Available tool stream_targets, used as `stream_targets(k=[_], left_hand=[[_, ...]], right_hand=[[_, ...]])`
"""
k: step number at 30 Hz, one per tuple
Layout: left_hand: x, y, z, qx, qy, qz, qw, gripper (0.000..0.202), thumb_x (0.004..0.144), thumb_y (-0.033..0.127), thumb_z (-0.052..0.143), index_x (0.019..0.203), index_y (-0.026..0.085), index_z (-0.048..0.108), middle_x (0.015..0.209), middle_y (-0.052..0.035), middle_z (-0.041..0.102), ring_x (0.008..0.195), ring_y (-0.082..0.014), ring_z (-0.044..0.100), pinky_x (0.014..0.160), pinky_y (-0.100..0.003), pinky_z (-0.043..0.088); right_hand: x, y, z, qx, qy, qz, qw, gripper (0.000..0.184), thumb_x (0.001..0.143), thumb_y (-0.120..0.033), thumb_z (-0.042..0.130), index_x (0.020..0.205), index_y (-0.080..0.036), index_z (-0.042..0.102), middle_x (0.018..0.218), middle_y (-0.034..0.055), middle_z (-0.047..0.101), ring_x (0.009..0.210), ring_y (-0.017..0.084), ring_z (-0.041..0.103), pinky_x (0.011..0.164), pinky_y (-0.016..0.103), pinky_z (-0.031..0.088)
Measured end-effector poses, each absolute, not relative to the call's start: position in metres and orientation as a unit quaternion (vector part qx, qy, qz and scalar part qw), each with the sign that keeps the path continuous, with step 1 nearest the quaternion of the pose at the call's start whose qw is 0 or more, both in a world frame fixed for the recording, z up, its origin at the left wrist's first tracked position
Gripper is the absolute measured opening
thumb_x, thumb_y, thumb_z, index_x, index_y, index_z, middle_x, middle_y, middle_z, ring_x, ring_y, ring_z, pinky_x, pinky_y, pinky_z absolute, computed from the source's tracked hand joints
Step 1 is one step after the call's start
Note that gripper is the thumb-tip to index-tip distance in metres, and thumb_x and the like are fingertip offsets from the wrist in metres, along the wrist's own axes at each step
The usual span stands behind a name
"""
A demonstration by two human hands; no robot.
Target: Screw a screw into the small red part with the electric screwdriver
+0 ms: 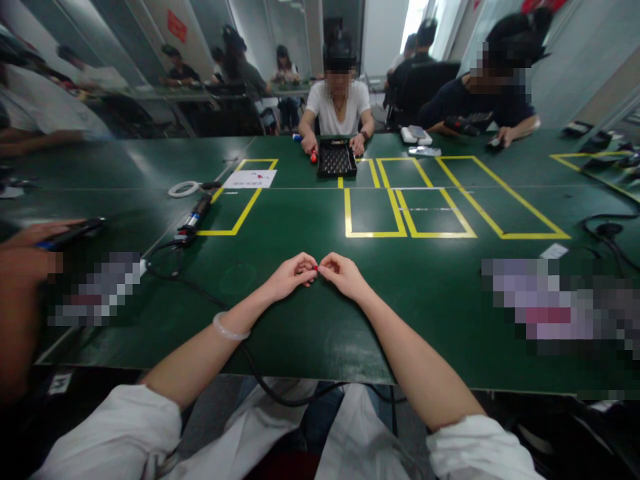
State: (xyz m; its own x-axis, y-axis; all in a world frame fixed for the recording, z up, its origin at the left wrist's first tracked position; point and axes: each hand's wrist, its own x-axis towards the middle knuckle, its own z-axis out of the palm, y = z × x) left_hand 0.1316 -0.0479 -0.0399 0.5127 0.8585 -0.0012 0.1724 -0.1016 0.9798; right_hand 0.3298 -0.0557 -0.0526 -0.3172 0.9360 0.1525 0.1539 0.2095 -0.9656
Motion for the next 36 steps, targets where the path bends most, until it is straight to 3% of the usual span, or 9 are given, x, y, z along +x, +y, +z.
stream_targets(k=[6, 11, 17, 24, 31, 36], left_hand=[[0.132, -0.049, -0.037, 0.67, 0.396, 0.306, 0.549, 0.034, 0.087, 0.041, 0.064, 0.102, 0.013, 0.053, 0.085, -0.0047, 0.063, 0.071, -0.0107, 0.06, 0.063, -0.022, 0.051], [0.132, -0.053, -0.035, 0.725, 0.398, 0.313, 0.468, 0.03, 0.086, 0.038, 0.066, 0.105, 0.016, 0.057, 0.093, -0.0046, 0.065, 0.076, -0.0118, 0.061, 0.064, -0.02, 0.048], [0.13, -0.052, -0.035, 0.738, 0.407, 0.307, 0.442, 0.029, 0.089, 0.041, 0.06, 0.105, 0.016, 0.058, 0.089, -0.0041, 0.065, 0.073, -0.0131, 0.062, 0.065, -0.022, 0.048], [0.129, -0.05, -0.038, 0.735, 0.411, 0.3, 0.448, 0.031, 0.089, 0.042, 0.061, 0.103, 0.015, 0.059, 0.086, -0.0042, 0.064, 0.072, -0.0134, 0.062, 0.068, -0.024, 0.049], [0.119, -0.041, -0.033, 0.718, 0.407, 0.345, 0.446, 0.035, 0.094, 0.044, 0.051, 0.111, 0.014, 0.058, 0.089, -0.0061, 0.065, 0.078, -0.0146, 0.062, 0.076, -0.027, 0.05], [0.077, -0.007, -0.023, 0.727, 0.483, 0.373, 0.315, 0.036, 0.093, 0.041, 0.05, 0.114, 0.014, 0.059, 0.104, -0.009, 0.066, 0.095, -0.018, 0.063, 0.089, -0.032, 0.049]], right_hand=[[0.328, -0.056, -0.054, -0.39, -0.645, 0.501, 0.425, 0.027, 0.083, -0.042, 0.066, 0.095, -0.019, 0.058, 0.08, 0.0015, 0.064, 0.068, 0.013, 0.059, 0.064, 0.027, 0.05], [0.328, -0.055, -0.056, -0.391, -0.634, 0.515, 0.424, 0.027, 0.085, -0.042, 0.062, 0.098, -0.019, 0.055, 0.075, -0.0002, 0.063, 0.065, 0.013, 0.059, 0.063, 0.027, 0.049], [0.329, -0.057, -0.054, -0.397, -0.684, 0.457, 0.408, 0.027, 0.084, -0.039, 0.066, 0.099, -0.019, 0.059, 0.084, 0.0004, 0.063, 0.066, 0.011, 0.054, 0.061, 0.025, 0.045], [0.33, -0.057, -0.049, -0.427, -0.713, 0.398, 0.389, 0.018, 0.084, -0.034, 0.065, 0.093, -0.018, 0.062, 0.074, -0.0015, 0.058, 0.062, 0.011, 0.05, 0.059, 0.025, 0.041], [0.331, -0.055, -0.051, -0.43, -0.684, 0.43, 0.403, 0.021, 0.083, -0.036, 0.065, 0.093, -0.018, 0.062, 0.068, -0.0029, 0.055, 0.058, 0.011, 0.048, 0.055, 0.024, 0.039], [0.331, -0.055, -0.051, -0.431, -0.681, 0.437, 0.399, 0.02, 0.083, -0.035, 0.065, 0.094, -0.018, 0.062, 0.066, -0.0035, 0.054, 0.058, 0.011, 0.047, 0.056, 0.025, 0.038]])
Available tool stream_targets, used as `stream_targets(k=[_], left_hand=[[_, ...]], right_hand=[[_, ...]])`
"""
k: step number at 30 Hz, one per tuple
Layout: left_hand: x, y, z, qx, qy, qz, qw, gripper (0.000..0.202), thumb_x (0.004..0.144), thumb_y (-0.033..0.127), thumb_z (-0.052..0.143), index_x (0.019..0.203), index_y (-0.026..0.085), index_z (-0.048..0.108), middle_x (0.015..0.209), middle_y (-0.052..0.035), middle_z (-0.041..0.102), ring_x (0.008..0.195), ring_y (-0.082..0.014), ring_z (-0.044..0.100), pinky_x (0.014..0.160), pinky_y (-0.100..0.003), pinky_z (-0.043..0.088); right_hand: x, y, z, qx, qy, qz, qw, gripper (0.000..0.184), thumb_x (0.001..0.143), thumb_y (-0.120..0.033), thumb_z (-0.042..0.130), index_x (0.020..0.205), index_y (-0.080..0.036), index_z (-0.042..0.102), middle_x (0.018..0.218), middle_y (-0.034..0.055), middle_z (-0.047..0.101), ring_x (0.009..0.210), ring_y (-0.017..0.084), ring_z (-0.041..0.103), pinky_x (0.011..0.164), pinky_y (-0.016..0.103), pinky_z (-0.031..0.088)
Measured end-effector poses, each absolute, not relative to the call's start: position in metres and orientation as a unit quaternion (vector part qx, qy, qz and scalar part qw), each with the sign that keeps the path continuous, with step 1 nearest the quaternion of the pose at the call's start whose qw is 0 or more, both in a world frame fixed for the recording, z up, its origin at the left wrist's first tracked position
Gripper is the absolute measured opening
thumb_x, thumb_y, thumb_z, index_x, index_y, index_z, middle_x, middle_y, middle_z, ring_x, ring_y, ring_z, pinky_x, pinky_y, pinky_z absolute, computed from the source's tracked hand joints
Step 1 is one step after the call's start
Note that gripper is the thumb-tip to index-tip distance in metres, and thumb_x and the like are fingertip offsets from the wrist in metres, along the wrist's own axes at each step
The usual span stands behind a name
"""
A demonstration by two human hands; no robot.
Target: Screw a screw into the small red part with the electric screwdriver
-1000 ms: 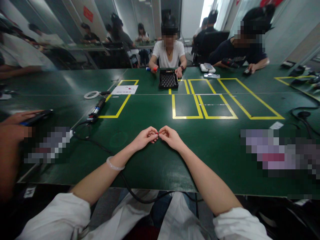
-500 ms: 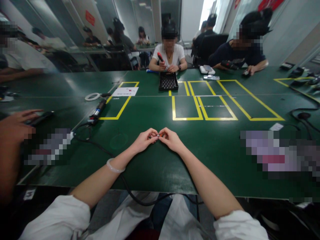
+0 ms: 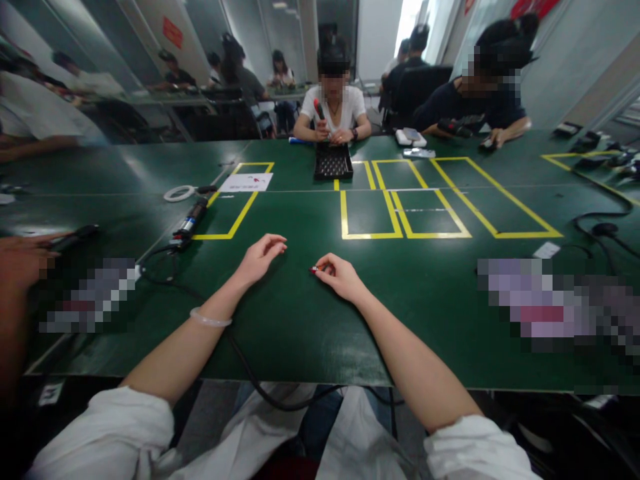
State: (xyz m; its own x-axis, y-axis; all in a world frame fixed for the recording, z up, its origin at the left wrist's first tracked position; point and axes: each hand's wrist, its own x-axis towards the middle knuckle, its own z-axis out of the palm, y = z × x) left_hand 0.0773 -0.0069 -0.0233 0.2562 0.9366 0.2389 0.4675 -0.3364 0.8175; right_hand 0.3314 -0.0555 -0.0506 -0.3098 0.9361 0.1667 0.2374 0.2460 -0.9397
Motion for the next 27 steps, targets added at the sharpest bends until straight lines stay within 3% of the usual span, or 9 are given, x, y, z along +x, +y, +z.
stream_targets(k=[6, 10, 13, 16, 22, 27], left_hand=[[-0.027, 0.05, -0.013, 0.71, 0.665, 0.231, 0.024, 0.044, 0.088, 0.032, 0.056, 0.126, 0.011, 0.056, 0.131, -0.0177, 0.053, 0.121, -0.0304, 0.051, 0.106, -0.045, 0.038], [-0.093, 0.063, -0.005, 0.605, 0.782, 0.129, -0.08, 0.06, 0.088, 0.034, 0.061, 0.137, 0.005, 0.043, 0.144, -0.0216, 0.042, 0.13, -0.0374, 0.042, 0.107, -0.049, 0.036], [-0.123, 0.063, -0.003, 0.539, 0.838, 0.05, -0.069, 0.07, 0.09, 0.045, 0.06, 0.14, 0.003, 0.034, 0.148, -0.0222, 0.038, 0.13, -0.0369, 0.041, 0.104, -0.046, 0.037], [-0.138, 0.065, -0.001, 0.517, 0.855, -0.027, 0.0, 0.068, 0.094, 0.052, 0.053, 0.141, 0.007, 0.033, 0.145, -0.0193, 0.042, 0.123, -0.0328, 0.046, 0.098, -0.041, 0.041], [-0.143, 0.075, 0.004, 0.534, 0.844, -0.055, 0.019, 0.063, 0.092, 0.043, 0.058, 0.139, 0.009, 0.037, 0.138, -0.0165, 0.047, 0.111, -0.0256, 0.051, 0.093, -0.036, 0.043], [-0.127, 0.068, 0.003, 0.554, 0.831, -0.051, -0.005, 0.061, 0.09, 0.047, 0.059, 0.135, 0.008, 0.044, 0.135, -0.0171, 0.048, 0.112, -0.0273, 0.051, 0.091, -0.037, 0.045]], right_hand=[[0.331, -0.056, -0.051, -0.43, -0.689, 0.43, 0.395, 0.019, 0.083, -0.034, 0.065, 0.094, -0.018, 0.062, 0.068, -0.0033, 0.055, 0.059, 0.011, 0.048, 0.057, 0.025, 0.038], [0.331, -0.057, -0.05, -0.433, -0.696, 0.423, 0.387, 0.019, 0.084, -0.033, 0.065, 0.095, -0.018, 0.062, 0.068, -0.0032, 0.055, 0.06, 0.011, 0.048, 0.058, 0.025, 0.038], [0.331, -0.058, -0.049, -0.436, -0.696, 0.422, 0.384, 0.019, 0.084, -0.033, 0.065, 0.095, -0.018, 0.062, 0.068, -0.0032, 0.055, 0.06, 0.011, 0.048, 0.058, 0.025, 0.038], [0.332, -0.058, -0.05, -0.435, -0.695, 0.427, 0.382, 0.02, 0.084, -0.034, 0.064, 0.095, -0.018, 0.062, 0.068, -0.0034, 0.054, 0.06, 0.011, 0.048, 0.058, 0.025, 0.037], [0.332, -0.057, -0.052, -0.433, -0.696, 0.429, 0.38, 0.019, 0.084, -0.033, 0.064, 0.095, -0.017, 0.062, 0.068, -0.0033, 0.054, 0.059, 0.011, 0.047, 0.057, 0.024, 0.036], [0.332, -0.058, -0.049, -0.434, -0.697, 0.428, 0.378, 0.019, 0.084, -0.032, 0.064, 0.094, -0.017, 0.062, 0.066, -0.0034, 0.054, 0.059, 0.011, 0.047, 0.057, 0.025, 0.036]])
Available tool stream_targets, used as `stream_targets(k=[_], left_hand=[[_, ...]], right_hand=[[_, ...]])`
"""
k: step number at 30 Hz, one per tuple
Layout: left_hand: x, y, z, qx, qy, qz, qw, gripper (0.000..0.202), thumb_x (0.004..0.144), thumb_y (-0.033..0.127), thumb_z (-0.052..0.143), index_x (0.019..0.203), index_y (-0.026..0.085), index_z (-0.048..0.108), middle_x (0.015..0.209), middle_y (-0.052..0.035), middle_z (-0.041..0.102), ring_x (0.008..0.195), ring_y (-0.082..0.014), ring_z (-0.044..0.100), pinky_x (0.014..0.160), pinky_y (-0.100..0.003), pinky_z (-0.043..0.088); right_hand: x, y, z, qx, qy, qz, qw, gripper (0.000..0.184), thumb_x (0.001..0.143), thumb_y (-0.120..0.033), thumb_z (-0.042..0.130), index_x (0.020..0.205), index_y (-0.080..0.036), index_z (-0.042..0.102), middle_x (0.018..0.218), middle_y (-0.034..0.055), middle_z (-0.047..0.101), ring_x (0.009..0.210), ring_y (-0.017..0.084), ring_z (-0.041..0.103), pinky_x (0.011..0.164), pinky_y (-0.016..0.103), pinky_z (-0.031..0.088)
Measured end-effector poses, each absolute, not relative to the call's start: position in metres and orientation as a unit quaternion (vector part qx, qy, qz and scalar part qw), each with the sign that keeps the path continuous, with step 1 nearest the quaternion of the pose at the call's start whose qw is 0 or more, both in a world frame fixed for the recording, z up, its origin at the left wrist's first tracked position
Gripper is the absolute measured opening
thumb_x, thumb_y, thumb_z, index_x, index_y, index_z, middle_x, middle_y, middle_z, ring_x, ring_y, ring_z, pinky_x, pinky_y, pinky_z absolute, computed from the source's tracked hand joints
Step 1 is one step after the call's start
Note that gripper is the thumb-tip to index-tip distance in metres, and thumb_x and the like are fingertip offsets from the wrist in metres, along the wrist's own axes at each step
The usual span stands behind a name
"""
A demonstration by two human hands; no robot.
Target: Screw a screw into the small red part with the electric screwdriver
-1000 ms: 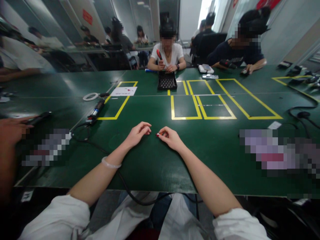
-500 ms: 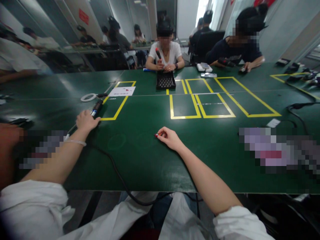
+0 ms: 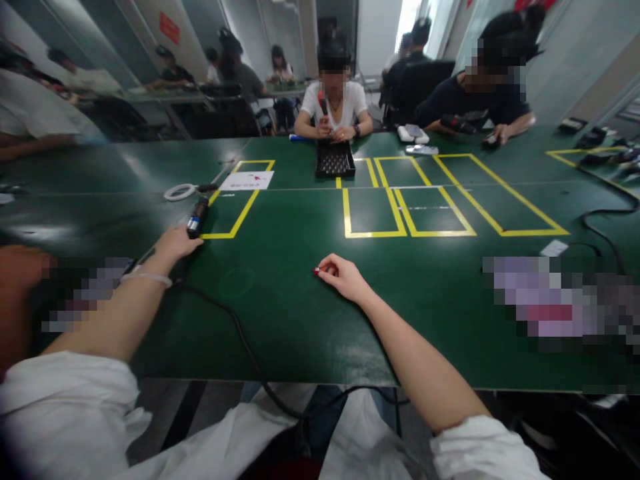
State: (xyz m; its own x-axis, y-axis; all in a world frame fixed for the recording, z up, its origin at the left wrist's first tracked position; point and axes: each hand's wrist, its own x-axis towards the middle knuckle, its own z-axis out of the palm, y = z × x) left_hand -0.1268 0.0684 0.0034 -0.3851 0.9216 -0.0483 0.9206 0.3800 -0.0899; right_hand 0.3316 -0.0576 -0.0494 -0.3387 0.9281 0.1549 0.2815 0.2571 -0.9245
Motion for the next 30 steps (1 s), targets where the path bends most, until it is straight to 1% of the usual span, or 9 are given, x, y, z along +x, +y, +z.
stream_targets(k=[4, 9, 14, 20, 25, 30], left_hand=[[-0.096, 0.051, 0.002, -0.584, -0.811, 0.029, 0.021, 0.061, 0.088, 0.053, 0.057, 0.13, 0.01, 0.05, 0.127, -0.017, 0.055, 0.106, -0.0291, 0.056, 0.084, -0.037, 0.049], [-0.034, 0.021, -0.003, -0.63, -0.775, -0.018, 0.041, 0.055, 0.084, 0.052, 0.056, 0.123, 0.013, 0.055, 0.118, -0.0179, 0.058, 0.106, -0.0333, 0.059, 0.082, -0.04, 0.051], [0.038, -0.012, -0.006, -0.702, -0.71, -0.045, 0.042, 0.052, 0.086, 0.049, 0.053, 0.125, 0.015, 0.053, 0.114, -0.0162, 0.058, 0.105, -0.0321, 0.058, 0.081, -0.039, 0.051], [0.109, -0.045, -0.006, -0.776, -0.628, -0.057, 0.022, 0.058, 0.086, 0.048, 0.058, 0.133, 0.015, 0.046, 0.119, -0.0153, 0.055, 0.108, -0.0295, 0.056, 0.083, -0.037, 0.051], [0.13, -0.06, -0.012, -0.81, -0.58, -0.086, 0.004, 0.061, 0.085, 0.047, 0.062, 0.135, 0.019, 0.043, 0.122, -0.0131, 0.051, 0.111, -0.0281, 0.053, 0.079, -0.036, 0.053], [0.13, -0.067, -0.013, -0.817, -0.569, -0.092, -0.019, 0.062, 0.085, 0.048, 0.062, 0.137, 0.021, 0.04, 0.123, -0.012, 0.048, 0.111, -0.0269, 0.052, 0.079, -0.035, 0.053]], right_hand=[[0.331, -0.057, -0.048, -0.436, -0.699, 0.427, 0.373, 0.02, 0.082, -0.033, 0.064, 0.093, -0.017, 0.061, 0.066, -0.0035, 0.054, 0.058, 0.011, 0.047, 0.057, 0.025, 0.036], [0.331, -0.056, -0.051, -0.432, -0.692, 0.439, 0.377, 0.022, 0.082, -0.035, 0.065, 0.094, -0.017, 0.061, 0.067, -0.0032, 0.054, 0.058, 0.011, 0.048, 0.057, 0.025, 0.036], [0.333, -0.054, -0.054, -0.439, -0.683, 0.437, 0.387, 0.024, 0.082, -0.037, 0.066, 0.096, -0.017, 0.062, 0.067, -0.0031, 0.054, 0.059, 0.012, 0.048, 0.058, 0.025, 0.036], [0.334, -0.055, -0.052, -0.437, -0.677, 0.441, 0.396, 0.024, 0.082, -0.037, 0.066, 0.094, -0.017, 0.061, 0.066, -0.0031, 0.054, 0.058, 0.012, 0.048, 0.057, 0.026, 0.036], [0.333, -0.057, -0.049, -0.422, -0.679, 0.442, 0.408, 0.023, 0.08, -0.036, 0.067, 0.092, -0.019, 0.057, 0.07, -0.0034, 0.054, 0.058, 0.011, 0.048, 0.057, 0.026, 0.038], [0.332, -0.058, -0.048, -0.415, -0.713, 0.407, 0.392, 0.016, 0.082, -0.029, 0.065, 0.089, -0.02, 0.055, 0.067, -0.0048, 0.051, 0.057, 0.011, 0.046, 0.058, 0.025, 0.038]])
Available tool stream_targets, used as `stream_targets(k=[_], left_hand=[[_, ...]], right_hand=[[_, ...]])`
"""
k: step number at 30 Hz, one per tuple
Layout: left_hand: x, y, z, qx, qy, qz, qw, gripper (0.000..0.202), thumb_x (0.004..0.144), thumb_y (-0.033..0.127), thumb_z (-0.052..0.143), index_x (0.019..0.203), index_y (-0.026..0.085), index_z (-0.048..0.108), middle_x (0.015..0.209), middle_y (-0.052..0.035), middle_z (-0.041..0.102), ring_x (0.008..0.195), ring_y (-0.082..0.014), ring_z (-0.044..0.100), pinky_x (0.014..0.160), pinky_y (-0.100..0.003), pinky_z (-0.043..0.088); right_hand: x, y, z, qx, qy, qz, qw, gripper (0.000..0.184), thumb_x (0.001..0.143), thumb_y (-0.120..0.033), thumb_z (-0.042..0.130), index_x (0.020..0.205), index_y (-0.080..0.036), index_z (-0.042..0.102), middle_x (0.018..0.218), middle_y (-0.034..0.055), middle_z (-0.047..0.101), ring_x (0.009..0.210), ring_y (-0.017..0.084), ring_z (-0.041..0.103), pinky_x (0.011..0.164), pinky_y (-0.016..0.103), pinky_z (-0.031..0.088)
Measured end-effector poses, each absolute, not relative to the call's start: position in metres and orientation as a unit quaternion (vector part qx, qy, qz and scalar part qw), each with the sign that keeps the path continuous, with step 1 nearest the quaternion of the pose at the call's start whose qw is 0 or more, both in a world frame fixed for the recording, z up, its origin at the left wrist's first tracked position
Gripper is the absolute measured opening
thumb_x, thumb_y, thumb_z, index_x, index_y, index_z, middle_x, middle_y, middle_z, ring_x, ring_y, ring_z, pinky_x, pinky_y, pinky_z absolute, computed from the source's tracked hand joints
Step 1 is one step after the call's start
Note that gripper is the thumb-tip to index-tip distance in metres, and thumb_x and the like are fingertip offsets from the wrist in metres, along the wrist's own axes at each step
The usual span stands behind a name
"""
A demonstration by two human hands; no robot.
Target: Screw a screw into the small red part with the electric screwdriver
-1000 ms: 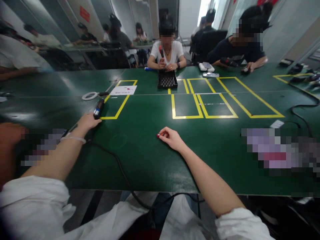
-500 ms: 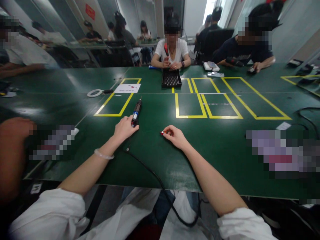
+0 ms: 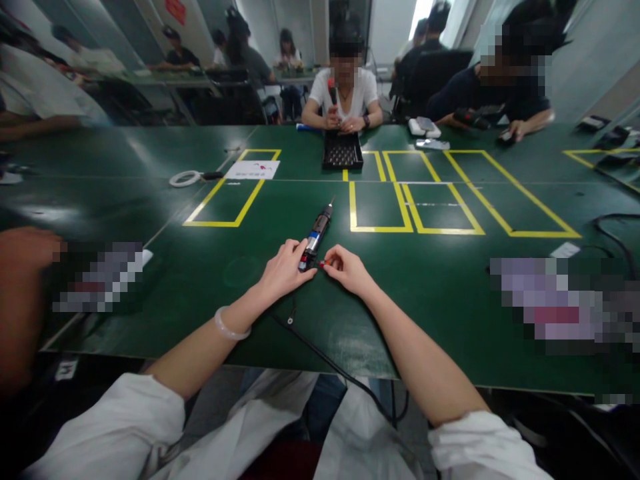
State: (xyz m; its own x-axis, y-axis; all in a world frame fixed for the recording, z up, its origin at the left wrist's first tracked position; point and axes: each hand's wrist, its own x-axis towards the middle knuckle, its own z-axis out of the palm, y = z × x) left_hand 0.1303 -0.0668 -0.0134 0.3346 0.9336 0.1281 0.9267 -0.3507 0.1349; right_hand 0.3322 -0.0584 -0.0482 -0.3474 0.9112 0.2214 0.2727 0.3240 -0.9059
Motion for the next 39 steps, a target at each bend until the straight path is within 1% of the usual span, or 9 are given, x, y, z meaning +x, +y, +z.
stream_targets(k=[8, 13, 18, 20, 23, 26, 29, 34, 39], left_hand=[[0.133, -0.07, -0.013, 0.817, 0.57, 0.084, 0.039, 0.066, 0.083, 0.048, 0.063, 0.139, 0.022, 0.038, 0.124, -0.0123, 0.046, 0.113, -0.0277, 0.05, 0.083, -0.036, 0.053], [0.133, -0.07, -0.012, 0.815, 0.572, 0.082, 0.043, 0.064, 0.085, 0.048, 0.06, 0.14, 0.023, 0.039, 0.124, -0.0127, 0.046, 0.114, -0.0285, 0.05, 0.084, -0.037, 0.053], [0.133, -0.07, -0.012, 0.814, 0.573, 0.083, 0.04, 0.064, 0.087, 0.048, 0.059, 0.141, 0.023, 0.038, 0.125, -0.0129, 0.047, 0.113, -0.0282, 0.051, 0.084, -0.037, 0.053], [0.133, -0.07, -0.012, 0.814, 0.574, 0.083, 0.034, 0.065, 0.087, 0.049, 0.059, 0.142, 0.022, 0.038, 0.125, -0.0129, 0.047, 0.112, -0.0281, 0.051, 0.083, -0.037, 0.053], [0.133, -0.07, -0.013, 0.814, 0.575, 0.081, 0.027, 0.066, 0.086, 0.05, 0.059, 0.142, 0.021, 0.038, 0.125, -0.0128, 0.047, 0.112, -0.0279, 0.051, 0.083, -0.037, 0.053], [0.132, -0.07, -0.014, 0.814, 0.575, 0.08, 0.022, 0.064, 0.086, 0.049, 0.059, 0.141, 0.022, 0.039, 0.124, -0.0126, 0.048, 0.112, -0.0276, 0.052, 0.082, -0.036, 0.052], [0.132, -0.07, -0.014, 0.816, 0.572, 0.085, 0.018, 0.062, 0.087, 0.05, 0.058, 0.14, 0.022, 0.04, 0.123, -0.0124, 0.048, 0.111, -0.0275, 0.052, 0.081, -0.036, 0.052], [0.133, -0.07, -0.012, 0.814, 0.575, 0.084, 0.02, 0.062, 0.087, 0.05, 0.058, 0.139, 0.023, 0.041, 0.123, -0.0122, 0.048, 0.108, -0.0274, 0.054, 0.081, -0.036, 0.052], [0.134, -0.071, -0.011, 0.809, 0.582, 0.077, 0.032, 0.063, 0.088, 0.047, 0.057, 0.143, 0.023, 0.037, 0.126, -0.0126, 0.047, 0.11, -0.0269, 0.053, 0.084, -0.036, 0.051]], right_hand=[[0.325, -0.059, -0.048, -0.409, -0.745, 0.363, 0.381, 0.009, 0.083, -0.023, 0.062, 0.087, -0.02, 0.055, 0.072, -0.003, 0.053, 0.06, 0.011, 0.047, 0.059, 0.025, 0.039], [0.319, -0.055, -0.054, -0.414, -0.772, 0.313, 0.367, 0.008, 0.083, -0.02, 0.063, 0.087, -0.02, 0.056, 0.081, -0.0009, 0.055, 0.066, 0.013, 0.05, 0.065, 0.026, 0.041], [0.319, -0.055, -0.055, -0.407, -0.791, 0.289, 0.354, 0.002, 0.087, -0.021, 0.062, 0.088, -0.02, 0.061, 0.092, 0.0028, 0.056, 0.075, 0.014, 0.054, 0.073, 0.027, 0.044], [0.321, -0.057, -0.053, -0.404, -0.792, 0.285, 0.358, 0.003, 0.089, -0.022, 0.061, 0.087, -0.019, 0.063, 0.096, 0.0045, 0.056, 0.078, 0.015, 0.055, 0.074, 0.028, 0.045], [0.322, -0.058, -0.051, -0.407, -0.792, 0.283, 0.357, 0.005, 0.09, -0.021, 0.061, 0.087, -0.018, 0.064, 0.093, 0.0045, 0.056, 0.075, 0.015, 0.054, 0.071, 0.028, 0.044], [0.321, -0.058, -0.051, -0.415, -0.791, 0.28, 0.352, 0.002, 0.087, -0.017, 0.062, 0.088, -0.018, 0.062, 0.09, 0.0029, 0.055, 0.073, 0.014, 0.054, 0.07, 0.027, 0.043], [0.318, -0.057, -0.052, -0.422, -0.789, 0.278, 0.35, 0.01, 0.084, -0.014, 0.063, 0.091, -0.02, 0.059, 0.088, 0.0014, 0.056, 0.073, 0.014, 0.053, 0.07, 0.027, 0.043], [0.315, -0.057, -0.051, -0.419, -0.792, 0.27, 0.351, 0.01, 0.086, -0.016, 0.061, 0.095, -0.021, 0.06, 0.09, 0.0019, 0.057, 0.075, 0.015, 0.055, 0.072, 0.027, 0.043], [0.313, -0.057, -0.051, -0.413, -0.797, 0.267, 0.351, 0.007, 0.088, -0.017, 0.061, 0.094, -0.02, 0.062, 0.09, 0.0022, 0.055, 0.074, 0.015, 0.055, 0.073, 0.027, 0.045]])
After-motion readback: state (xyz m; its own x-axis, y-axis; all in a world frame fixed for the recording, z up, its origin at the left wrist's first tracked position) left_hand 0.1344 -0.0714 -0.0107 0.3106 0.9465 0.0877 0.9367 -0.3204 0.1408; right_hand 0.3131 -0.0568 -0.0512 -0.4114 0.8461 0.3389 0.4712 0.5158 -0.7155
